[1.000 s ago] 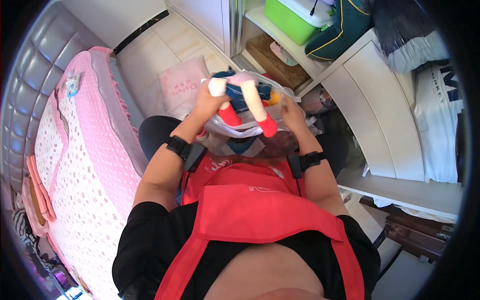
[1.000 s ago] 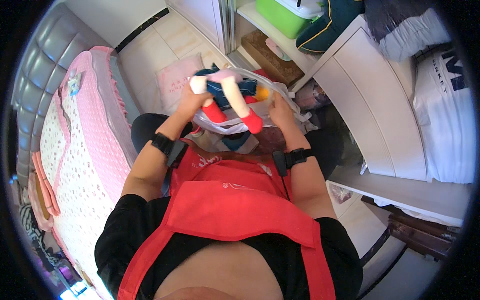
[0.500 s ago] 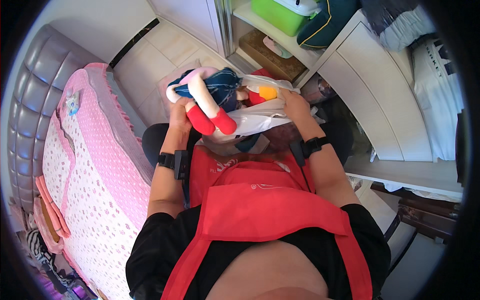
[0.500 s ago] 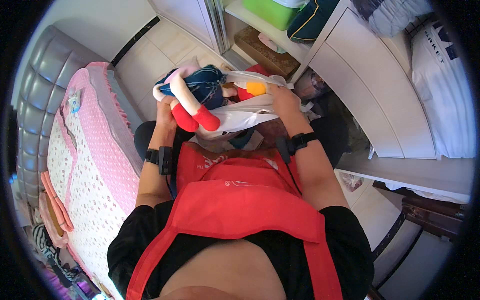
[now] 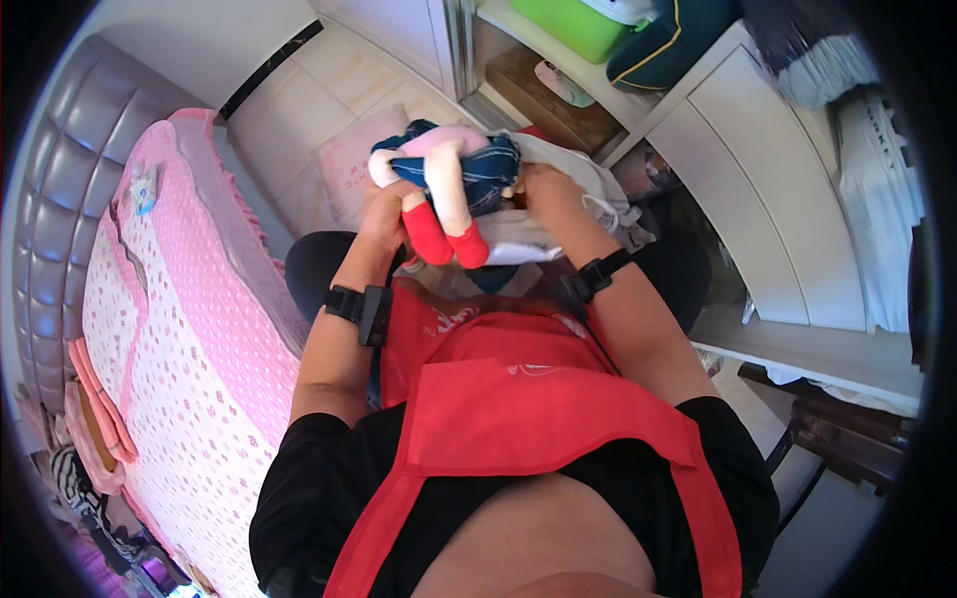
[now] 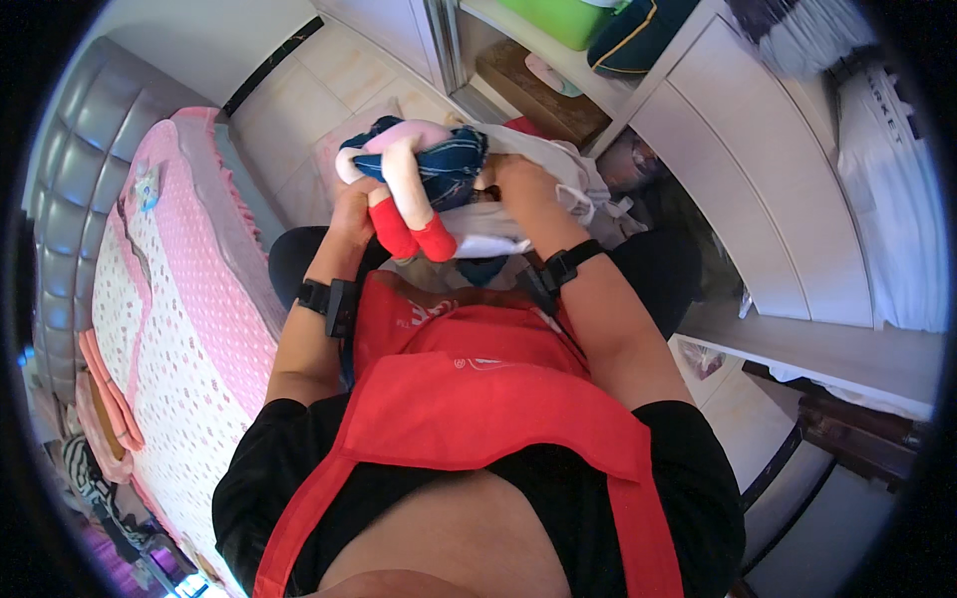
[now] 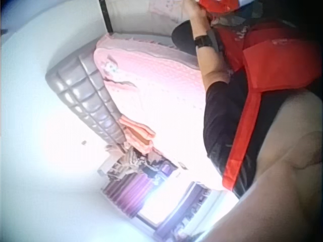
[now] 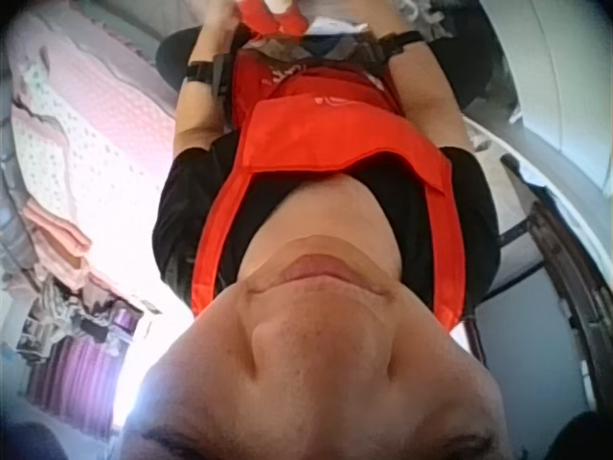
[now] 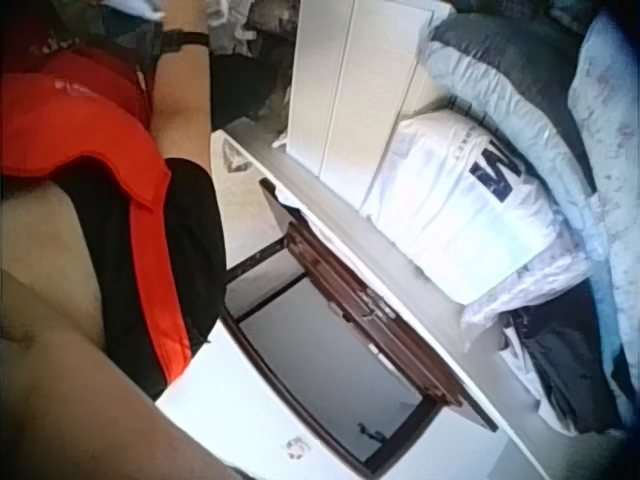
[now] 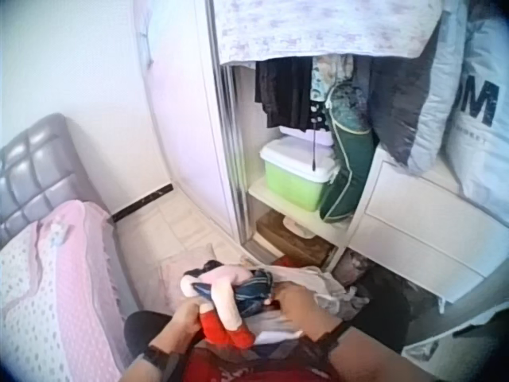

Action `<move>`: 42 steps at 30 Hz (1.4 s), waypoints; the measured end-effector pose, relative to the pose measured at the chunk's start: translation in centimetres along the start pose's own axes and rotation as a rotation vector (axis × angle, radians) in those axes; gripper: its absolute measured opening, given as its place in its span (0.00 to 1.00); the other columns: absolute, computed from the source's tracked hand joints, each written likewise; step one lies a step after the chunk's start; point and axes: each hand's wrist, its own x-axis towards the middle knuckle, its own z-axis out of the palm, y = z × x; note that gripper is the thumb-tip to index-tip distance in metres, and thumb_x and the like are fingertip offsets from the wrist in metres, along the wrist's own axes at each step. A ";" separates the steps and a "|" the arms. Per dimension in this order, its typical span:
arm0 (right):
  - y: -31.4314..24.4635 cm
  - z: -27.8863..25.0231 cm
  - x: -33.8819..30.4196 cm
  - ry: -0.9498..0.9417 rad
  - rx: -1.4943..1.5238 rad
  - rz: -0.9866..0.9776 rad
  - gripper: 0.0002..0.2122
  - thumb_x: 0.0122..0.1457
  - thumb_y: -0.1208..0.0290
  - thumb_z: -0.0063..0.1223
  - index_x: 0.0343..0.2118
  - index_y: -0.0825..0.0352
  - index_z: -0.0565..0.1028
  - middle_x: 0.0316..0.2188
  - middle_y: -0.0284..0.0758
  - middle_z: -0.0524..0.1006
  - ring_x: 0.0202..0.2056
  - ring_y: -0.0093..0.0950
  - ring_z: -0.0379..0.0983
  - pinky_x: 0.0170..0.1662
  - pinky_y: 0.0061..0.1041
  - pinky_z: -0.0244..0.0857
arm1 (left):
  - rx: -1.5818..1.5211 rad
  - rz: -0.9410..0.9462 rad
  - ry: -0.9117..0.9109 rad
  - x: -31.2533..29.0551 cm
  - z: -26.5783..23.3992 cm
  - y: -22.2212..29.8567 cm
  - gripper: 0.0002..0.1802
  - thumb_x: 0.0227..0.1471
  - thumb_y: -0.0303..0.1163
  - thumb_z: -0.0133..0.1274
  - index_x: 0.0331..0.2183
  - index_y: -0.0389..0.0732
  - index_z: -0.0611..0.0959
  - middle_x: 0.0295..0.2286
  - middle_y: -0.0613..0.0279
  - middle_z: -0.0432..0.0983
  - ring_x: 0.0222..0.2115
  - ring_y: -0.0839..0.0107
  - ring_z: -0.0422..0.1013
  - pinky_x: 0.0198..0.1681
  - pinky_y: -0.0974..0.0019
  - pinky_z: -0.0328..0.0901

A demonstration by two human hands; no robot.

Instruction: The person removes several plush toys and a doll from a plastic bag, handling each one to show it before placing it back into the bag. The person then pulls out a cardboard box, opens it to show the pictures on the box, and places the items back into the closet.

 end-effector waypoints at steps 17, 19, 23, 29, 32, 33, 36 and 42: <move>-0.5 -0.9 -0.7 0.185 0.629 -0.207 0.39 0.33 0.68 0.66 0.51 0.66 0.58 0.46 0.45 0.66 0.46 0.40 0.64 0.49 0.31 0.58 | 0.149 0.005 -0.067 0.5 0.2 -1.3 0.28 0.29 0.10 0.48 0.38 0.41 0.71 0.29 0.62 0.71 0.30 0.69 0.70 0.35 0.67 0.67; -0.3 -0.6 -0.1 0.182 1.011 -0.392 0.45 0.26 0.69 0.71 0.52 0.66 0.57 0.47 0.40 0.65 0.48 0.33 0.63 0.52 0.30 0.55 | 0.160 -0.051 -0.131 0.7 -0.2 -1.5 0.28 0.29 0.11 0.48 0.39 0.41 0.71 0.30 0.63 0.71 0.31 0.69 0.70 0.35 0.67 0.67; -2.3 0.0 -1.0 0.341 1.185 -0.309 0.32 0.34 0.72 0.66 0.46 0.66 0.62 0.40 0.37 0.70 0.42 0.28 0.66 0.47 0.25 0.59 | 0.065 -0.104 -0.273 1.4 0.0 -1.6 0.31 0.31 0.14 0.53 0.42 0.43 0.67 0.35 0.62 0.68 0.35 0.68 0.68 0.38 0.66 0.65; -2.0 0.1 -0.7 0.457 1.751 -0.028 0.17 0.42 0.76 0.58 0.38 0.66 0.68 0.33 0.32 0.72 0.35 0.23 0.69 0.39 0.22 0.63 | 0.900 0.533 -0.382 1.1 0.2 -4.0 0.62 0.21 0.37 0.68 0.54 0.35 0.49 0.47 0.49 0.60 0.50 0.57 0.56 0.53 0.61 0.51; -0.2 -0.4 -1.2 0.445 2.006 0.117 0.17 0.44 0.81 0.53 0.40 0.64 0.67 0.37 0.33 0.71 0.39 0.26 0.69 0.43 0.25 0.64 | 1.217 0.456 -0.441 1.0 0.7 -2.9 0.57 0.23 0.38 0.67 0.54 0.37 0.53 0.46 0.44 0.61 0.48 0.49 0.58 0.51 0.57 0.53; 0.4 0.0 -1.4 0.508 2.055 0.173 0.17 0.48 0.83 0.50 0.42 0.64 0.66 0.40 0.34 0.70 0.42 0.28 0.68 0.46 0.28 0.64 | 1.210 0.458 -0.436 1.3 0.3 -3.2 0.57 0.23 0.38 0.67 0.54 0.37 0.53 0.46 0.44 0.61 0.48 0.49 0.58 0.51 0.57 0.53; 2.7 -0.5 -2.3 0.414 2.235 0.194 0.17 0.55 0.73 0.43 0.49 0.63 0.61 0.44 0.36 0.67 0.45 0.31 0.66 0.49 0.34 0.62 | 1.268 0.849 -0.553 2.0 -0.8 -3.8 0.53 0.25 0.38 0.65 0.53 0.39 0.56 0.45 0.46 0.63 0.46 0.49 0.60 0.50 0.57 0.55; 5.1 -3.9 -5.3 0.571 1.930 0.216 0.23 0.58 0.57 0.37 0.53 0.64 0.57 0.49 0.36 0.64 0.48 0.34 0.63 0.50 0.38 0.59 | 1.232 0.638 -0.605 0.3 0.8 -1.8 0.53 0.21 0.39 0.67 0.52 0.40 0.61 0.45 0.46 0.64 0.48 0.51 0.59 0.51 0.60 0.54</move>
